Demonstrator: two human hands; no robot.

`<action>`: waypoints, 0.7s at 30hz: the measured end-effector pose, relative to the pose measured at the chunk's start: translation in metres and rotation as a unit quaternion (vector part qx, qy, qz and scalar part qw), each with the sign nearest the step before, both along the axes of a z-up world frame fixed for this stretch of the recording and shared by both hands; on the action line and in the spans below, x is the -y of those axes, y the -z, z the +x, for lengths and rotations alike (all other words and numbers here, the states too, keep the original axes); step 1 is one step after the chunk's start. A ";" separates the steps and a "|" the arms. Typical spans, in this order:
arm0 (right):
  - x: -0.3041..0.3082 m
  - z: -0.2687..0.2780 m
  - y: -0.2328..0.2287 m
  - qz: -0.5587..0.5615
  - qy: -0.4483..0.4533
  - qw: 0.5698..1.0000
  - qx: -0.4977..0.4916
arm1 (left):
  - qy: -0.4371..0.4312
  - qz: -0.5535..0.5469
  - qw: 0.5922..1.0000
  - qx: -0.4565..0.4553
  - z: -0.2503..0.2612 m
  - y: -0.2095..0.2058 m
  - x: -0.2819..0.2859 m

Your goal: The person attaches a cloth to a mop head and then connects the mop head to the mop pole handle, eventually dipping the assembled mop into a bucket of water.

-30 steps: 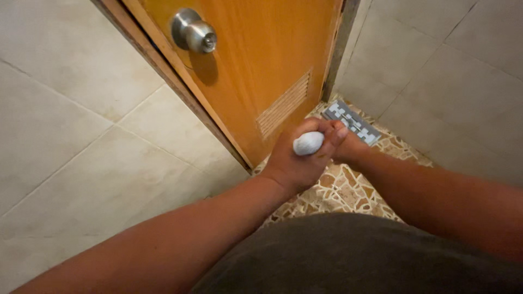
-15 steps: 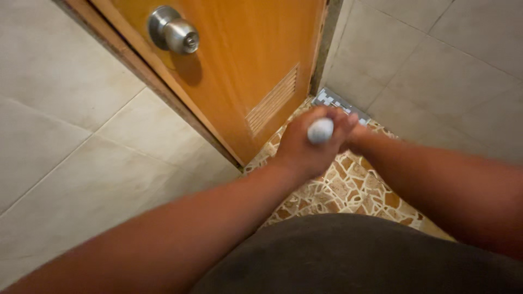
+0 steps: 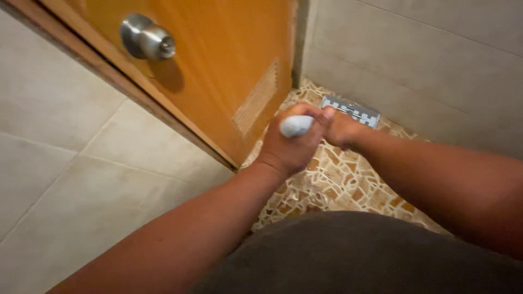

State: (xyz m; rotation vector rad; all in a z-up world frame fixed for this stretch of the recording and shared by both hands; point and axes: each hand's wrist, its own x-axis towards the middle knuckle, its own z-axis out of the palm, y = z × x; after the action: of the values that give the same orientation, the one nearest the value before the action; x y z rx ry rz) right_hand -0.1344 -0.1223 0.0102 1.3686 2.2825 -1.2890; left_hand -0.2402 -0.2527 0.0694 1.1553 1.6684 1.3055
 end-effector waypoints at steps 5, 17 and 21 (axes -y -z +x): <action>-0.014 0.065 0.050 0.052 -0.045 0.994 -0.081 | 0.118 0.075 0.990 0.012 0.039 0.017 -0.002; 0.003 0.018 0.040 -0.057 -0.011 0.973 -0.225 | 0.069 0.011 0.997 -0.026 0.008 -0.024 0.023; -0.019 0.006 0.056 -0.103 -0.129 0.912 -0.375 | 0.053 0.090 0.989 -0.103 0.006 -0.029 0.017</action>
State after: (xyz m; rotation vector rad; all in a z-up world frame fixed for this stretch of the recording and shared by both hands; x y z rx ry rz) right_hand -0.1284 -0.1037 -0.0454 0.5011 2.5205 -2.1389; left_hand -0.2341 -0.2702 0.0987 1.5087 1.6329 1.3280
